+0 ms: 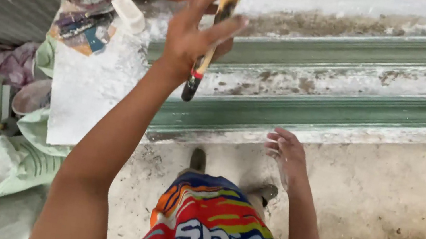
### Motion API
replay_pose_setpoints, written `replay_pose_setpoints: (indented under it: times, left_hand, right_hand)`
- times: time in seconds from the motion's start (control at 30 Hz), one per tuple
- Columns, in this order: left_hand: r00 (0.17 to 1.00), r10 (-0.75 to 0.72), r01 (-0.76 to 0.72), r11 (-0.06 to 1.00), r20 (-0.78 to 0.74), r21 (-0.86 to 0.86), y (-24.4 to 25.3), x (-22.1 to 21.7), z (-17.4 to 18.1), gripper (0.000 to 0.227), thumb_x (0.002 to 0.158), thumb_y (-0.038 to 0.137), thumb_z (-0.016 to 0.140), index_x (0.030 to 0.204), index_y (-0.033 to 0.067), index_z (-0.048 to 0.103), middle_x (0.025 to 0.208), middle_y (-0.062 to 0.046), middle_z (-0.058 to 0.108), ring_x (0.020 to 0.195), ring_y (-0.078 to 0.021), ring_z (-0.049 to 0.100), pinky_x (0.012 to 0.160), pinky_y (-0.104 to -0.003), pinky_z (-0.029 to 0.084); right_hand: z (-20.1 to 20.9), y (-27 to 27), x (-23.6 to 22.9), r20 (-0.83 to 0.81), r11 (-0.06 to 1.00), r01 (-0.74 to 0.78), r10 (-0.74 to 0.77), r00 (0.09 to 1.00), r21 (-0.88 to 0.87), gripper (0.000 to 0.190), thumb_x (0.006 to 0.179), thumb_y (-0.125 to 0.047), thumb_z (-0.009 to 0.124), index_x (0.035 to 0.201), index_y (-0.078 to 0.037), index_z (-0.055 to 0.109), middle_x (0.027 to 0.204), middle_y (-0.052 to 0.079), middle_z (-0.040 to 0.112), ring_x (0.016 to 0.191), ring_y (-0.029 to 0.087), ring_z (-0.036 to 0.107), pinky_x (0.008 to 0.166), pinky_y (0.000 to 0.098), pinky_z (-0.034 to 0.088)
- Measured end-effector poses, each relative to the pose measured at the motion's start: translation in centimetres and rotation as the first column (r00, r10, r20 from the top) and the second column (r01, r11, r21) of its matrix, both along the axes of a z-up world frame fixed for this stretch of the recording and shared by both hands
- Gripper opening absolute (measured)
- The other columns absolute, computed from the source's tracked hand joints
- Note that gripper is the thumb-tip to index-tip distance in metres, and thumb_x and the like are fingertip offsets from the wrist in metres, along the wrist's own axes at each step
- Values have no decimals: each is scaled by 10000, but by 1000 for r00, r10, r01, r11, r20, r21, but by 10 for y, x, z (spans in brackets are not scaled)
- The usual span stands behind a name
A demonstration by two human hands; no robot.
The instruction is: Applying a liquid coating to architectural moldings and a container using a brush and a small scraping tool.
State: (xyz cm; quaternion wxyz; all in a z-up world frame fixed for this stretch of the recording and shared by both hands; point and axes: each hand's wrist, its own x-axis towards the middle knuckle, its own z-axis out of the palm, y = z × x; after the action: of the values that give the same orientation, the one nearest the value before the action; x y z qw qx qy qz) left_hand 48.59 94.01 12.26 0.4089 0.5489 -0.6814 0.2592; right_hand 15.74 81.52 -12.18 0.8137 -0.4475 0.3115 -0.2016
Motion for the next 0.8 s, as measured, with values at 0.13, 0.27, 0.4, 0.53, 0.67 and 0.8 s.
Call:
replay_pose_setpoints:
  times: [0.13, 0.27, 0.4, 0.53, 0.67, 0.8]
  left_hand:
    - [989, 49, -3, 950, -140, 312, 8, 90, -94, 323, 922, 40, 807, 1207, 166, 722, 1358, -176, 574, 1031, -378, 728, 871, -421, 627]
    - [985, 92, -29, 924, -147, 382, 26, 79, -22, 343, 985, 17, 782, 1301, 132, 714, 1509, -142, 572, 1105, -295, 744, 885, -397, 627]
    - [997, 76, -75, 997, 30, -23, 37, 62, -4, 312, 905, 37, 805, 1187, 123, 704, 1465, -216, 509, 1187, -403, 701, 929, -448, 629]
    - [992, 114, -93, 939, -45, 332, 57, 142, -114, 272, 926, 81, 810, 1176, 147, 724, 1377, -175, 611, 1072, -352, 731, 893, -422, 617]
    - [927, 161, -5, 909, -338, 417, 67, 100, -36, 363, 965, 50, 751, 1312, 116, 669, 1418, -153, 664, 972, -215, 727, 794, -345, 592]
    - [310, 58, 169, 979, -949, 115, 77, 79, -49, 562, 985, 89, 727, 1507, 99, 521, 1151, -117, 638, 751, -131, 598, 616, -303, 497]
  right_hand:
    - [-3, 29, 26, -56, 1000, -4, 5, 998, 17, 363, 1020, -185, 552, 1356, -49, 568, 1225, 123, 661, 1033, 232, 662, 875, 388, 546]
    - [-9, 26, 33, -38, 1000, -23, 24, 999, 21, 375, 1029, -193, 551, 1376, -49, 561, 1232, 134, 657, 1043, 239, 649, 873, 402, 536]
    - [7, 27, 28, -182, 1000, -12, 7, 983, -24, 401, 1017, -231, 525, 1382, -67, 556, 1260, 110, 656, 1061, 224, 658, 889, 381, 531]
    - [-8, 40, 17, -176, 998, 60, -59, 983, 1, 404, 1011, -221, 555, 1373, -42, 550, 1245, 127, 639, 1044, 233, 632, 891, 403, 530]
    - [-28, 49, 18, -111, 994, 93, -86, 990, 55, 408, 1023, -231, 554, 1385, -42, 540, 1238, 127, 639, 1051, 235, 631, 889, 395, 517]
    - [-50, 47, 26, -211, 993, 96, -78, 974, 75, 425, 1012, -235, 535, 1391, -43, 546, 1243, 129, 652, 1044, 245, 639, 888, 395, 519]
